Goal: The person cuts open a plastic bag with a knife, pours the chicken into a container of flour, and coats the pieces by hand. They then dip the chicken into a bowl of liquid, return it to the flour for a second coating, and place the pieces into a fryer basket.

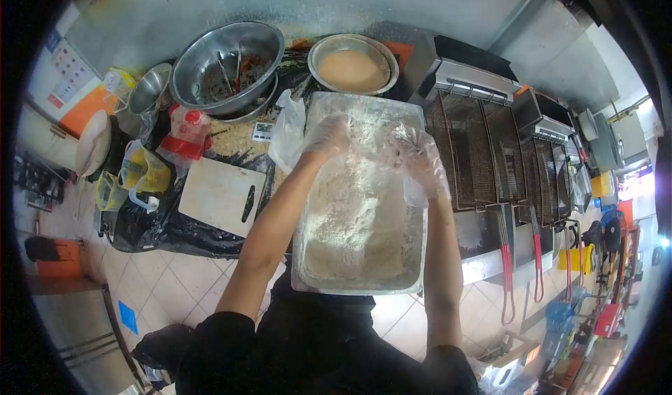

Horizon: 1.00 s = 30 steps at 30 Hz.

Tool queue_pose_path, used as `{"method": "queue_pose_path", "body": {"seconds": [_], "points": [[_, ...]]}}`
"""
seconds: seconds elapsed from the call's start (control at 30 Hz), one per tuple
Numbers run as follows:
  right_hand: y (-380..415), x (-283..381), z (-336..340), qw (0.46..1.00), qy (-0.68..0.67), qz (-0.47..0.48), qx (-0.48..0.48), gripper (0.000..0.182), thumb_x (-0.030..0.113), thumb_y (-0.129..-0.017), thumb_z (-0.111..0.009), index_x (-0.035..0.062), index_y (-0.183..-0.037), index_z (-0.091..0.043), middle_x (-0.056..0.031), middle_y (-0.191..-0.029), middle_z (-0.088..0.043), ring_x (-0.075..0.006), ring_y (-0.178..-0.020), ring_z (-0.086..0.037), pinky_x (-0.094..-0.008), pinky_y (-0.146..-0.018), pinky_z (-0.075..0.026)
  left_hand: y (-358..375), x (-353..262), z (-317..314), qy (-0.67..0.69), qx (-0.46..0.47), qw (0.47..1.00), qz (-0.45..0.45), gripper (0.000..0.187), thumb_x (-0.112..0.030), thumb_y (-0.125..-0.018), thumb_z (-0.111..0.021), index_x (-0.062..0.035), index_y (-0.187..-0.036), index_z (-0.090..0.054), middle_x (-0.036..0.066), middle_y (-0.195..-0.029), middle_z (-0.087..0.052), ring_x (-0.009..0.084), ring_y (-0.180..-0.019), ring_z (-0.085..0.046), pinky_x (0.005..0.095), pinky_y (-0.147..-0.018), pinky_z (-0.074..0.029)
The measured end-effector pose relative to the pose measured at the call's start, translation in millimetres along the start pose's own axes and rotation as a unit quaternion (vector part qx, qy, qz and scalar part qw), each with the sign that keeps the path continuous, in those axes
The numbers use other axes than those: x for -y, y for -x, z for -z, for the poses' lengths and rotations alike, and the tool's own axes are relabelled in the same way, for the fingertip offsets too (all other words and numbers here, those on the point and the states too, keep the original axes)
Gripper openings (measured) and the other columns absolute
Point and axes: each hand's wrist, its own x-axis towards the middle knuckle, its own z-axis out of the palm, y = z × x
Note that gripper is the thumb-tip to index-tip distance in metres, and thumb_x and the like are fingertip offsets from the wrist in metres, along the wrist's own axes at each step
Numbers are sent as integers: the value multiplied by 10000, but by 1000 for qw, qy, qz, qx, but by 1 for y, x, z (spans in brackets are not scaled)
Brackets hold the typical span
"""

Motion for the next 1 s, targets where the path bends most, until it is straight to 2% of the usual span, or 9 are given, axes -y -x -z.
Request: {"method": "queue_pose_path", "body": {"seconds": [0.1, 0.3, 0.4, 0.53, 0.63, 0.67, 0.8, 0.9, 1.0], "points": [[5, 21, 6, 939, -326, -110, 21, 270, 161, -830, -582, 16, -1052, -534, -37, -936, -579, -117, -824, -554, -267, -746, -468, -2, 5, -6, 35, -51, 995, -74, 239, -218, -725, -608, 2, -817, -583, 204, -819, -604, 349, -773, -588, 402, -695, -455], [-3, 39, 10, 987, -66, 30, 140, 324, 96, -805, -607, 0, -1093, -494, -58, -1015, -567, -94, -859, -541, -230, -738, -467, 9, -16, 37, 91, 132, 982, -97, 291, -250, -780, -558, -33, -970, -596, 222, -910, -595, 316, -878, -576, 350, -803, -443], [1, 39, 12, 894, 424, 123, 80, 441, 194, -784, -630, 8, -1148, -465, -90, -1069, -552, -156, -921, -542, -289, -801, -455, 0, -21, 55, -37, 234, 968, -87, 408, -390, -836, -443, -107, -1101, -572, 170, -1053, -575, 267, -1033, -510, 318, -910, -357], [-1, -115, -11, 895, 379, 12, 235, 470, 209, -787, -605, 46, -1200, -451, -78, -1035, -566, -237, -892, -550, -365, -828, -438, 2, 17, -39, 0, 100, 995, 30, 390, -378, -767, -510, -119, -1045, -596, 179, -1076, -563, 285, -1086, -471, 344, -923, -357], [30, -66, -95, 754, 457, -248, 401, 795, 466, -785, -545, 67, -1369, -182, -245, -1399, -164, -380, -1292, -177, -525, -1031, -188, 14, 56, -129, -227, 97, 968, 51, 335, -301, -743, -519, -139, -1022, -610, 184, -1080, -559, 290, -1126, -443, 353, -915, -373], [63, -144, -135, 769, 591, -215, 114, 719, 493, -802, -483, 69, -1344, -274, -278, -1323, -308, -406, -1221, -311, -544, -963, -291, 13, 61, -154, -218, 117, 968, 52, 323, -275, -746, -511, -125, -1014, -611, 181, -1079, -559, 279, -1114, -456, 354, -898, -383], [54, -213, -122, 875, 458, -156, 21, 436, 302, -798, -529, 9, -1105, -429, -206, -990, -522, -353, -906, -518, -450, -746, -431, 22, 29, -99, -182, 354, 916, -51, 304, -224, -744, -496, -63, -969, -620, 184, -1039, -575, 279, -1025, -527, 364, -821, -426], [37, -202, -82, 978, 82, -127, -142, 269, 199, -795, -534, 3, -977, -502, -140, -808, -577, -274, -711, -573, -398, -610, -470, 27, 34, -100, -124, 203, 965, -114, 222, -176, -714, -505, -37, -829, -634, 174, -888, -605, 297, -867, -577, 364, -737, -452], [24, -191, -51, 860, -408, -254, -172, 187, 171, -796, -531, 30, -919, -529, -96, -765, -571, -204, -650, -564, -369, -559, -465, 23, 14, -78, -103, 193, 966, -137, 167, -136, -692, -523, -19, -746, -630, 154, -794, -617, 275, -750, -591, 355, -691, -455]]}}
